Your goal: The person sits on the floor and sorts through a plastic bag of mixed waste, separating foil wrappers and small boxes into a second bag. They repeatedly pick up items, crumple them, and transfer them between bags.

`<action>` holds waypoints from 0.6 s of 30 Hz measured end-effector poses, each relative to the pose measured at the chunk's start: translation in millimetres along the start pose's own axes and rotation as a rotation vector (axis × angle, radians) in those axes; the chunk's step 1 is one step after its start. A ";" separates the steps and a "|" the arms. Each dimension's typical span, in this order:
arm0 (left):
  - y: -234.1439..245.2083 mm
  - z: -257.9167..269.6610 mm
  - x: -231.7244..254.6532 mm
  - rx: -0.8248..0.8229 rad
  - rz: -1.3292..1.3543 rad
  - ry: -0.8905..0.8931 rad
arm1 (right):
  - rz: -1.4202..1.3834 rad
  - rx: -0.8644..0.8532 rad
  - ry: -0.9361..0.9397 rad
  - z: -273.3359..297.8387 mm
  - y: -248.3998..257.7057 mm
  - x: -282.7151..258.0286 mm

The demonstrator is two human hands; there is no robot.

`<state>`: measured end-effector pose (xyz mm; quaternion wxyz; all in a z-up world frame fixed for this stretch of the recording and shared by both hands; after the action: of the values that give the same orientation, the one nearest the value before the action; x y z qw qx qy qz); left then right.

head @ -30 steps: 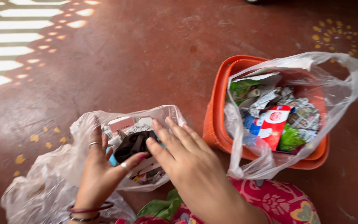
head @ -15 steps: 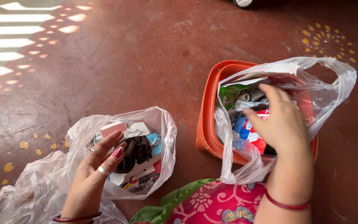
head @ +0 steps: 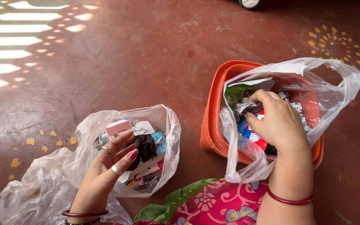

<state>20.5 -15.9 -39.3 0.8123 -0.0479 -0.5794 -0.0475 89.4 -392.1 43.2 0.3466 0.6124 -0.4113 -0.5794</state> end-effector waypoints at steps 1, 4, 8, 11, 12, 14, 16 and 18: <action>0.3 -0.1 -0.3 0.004 -0.004 0.008 | -0.013 -0.001 0.008 0.2 -0.4 -0.1; 0.3 -0.8 -1.6 0.012 -0.009 0.027 | -0.041 -0.014 0.063 0.6 -0.5 0.0; -2.5 -1.3 -4.0 0.013 -0.010 0.041 | -0.096 -0.047 0.089 -2.8 0.2 2.5; -3.4 -1.1 -4.6 0.015 -0.010 0.054 | -0.120 -0.022 0.031 -4.5 -1.3 5.2; -3.5 -0.8 -4.5 0.015 -0.008 0.059 | -0.119 -0.008 0.014 -4.6 -1.8 6.1; -3.0 -0.6 -3.4 0.011 0.010 0.035 | -0.120 0.033 0.024 -3.8 -2.1 7.4; -1.8 0.8 -2.3 0.009 0.010 0.016 | -0.149 0.102 0.058 -1.9 -2.7 7.8; -0.6 1.5 -0.7 0.006 -0.005 -0.002 | -0.205 0.201 0.116 2.2 -0.2 7.9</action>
<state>18.8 -16.2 -39.5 0.8118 -0.0441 -0.5803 -0.0477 87.2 -399.1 39.5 0.2458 0.7152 -0.3817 -0.5315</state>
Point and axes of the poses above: each hand's wrist, its own z-axis away from the middle knuckle, its own y-axis out of the back of the hand, x = y × z, the point moved 2 cm from there along -z, towards the middle knuckle, and after that the axes turned 12 degrees about -z, right-handed, at the moved point
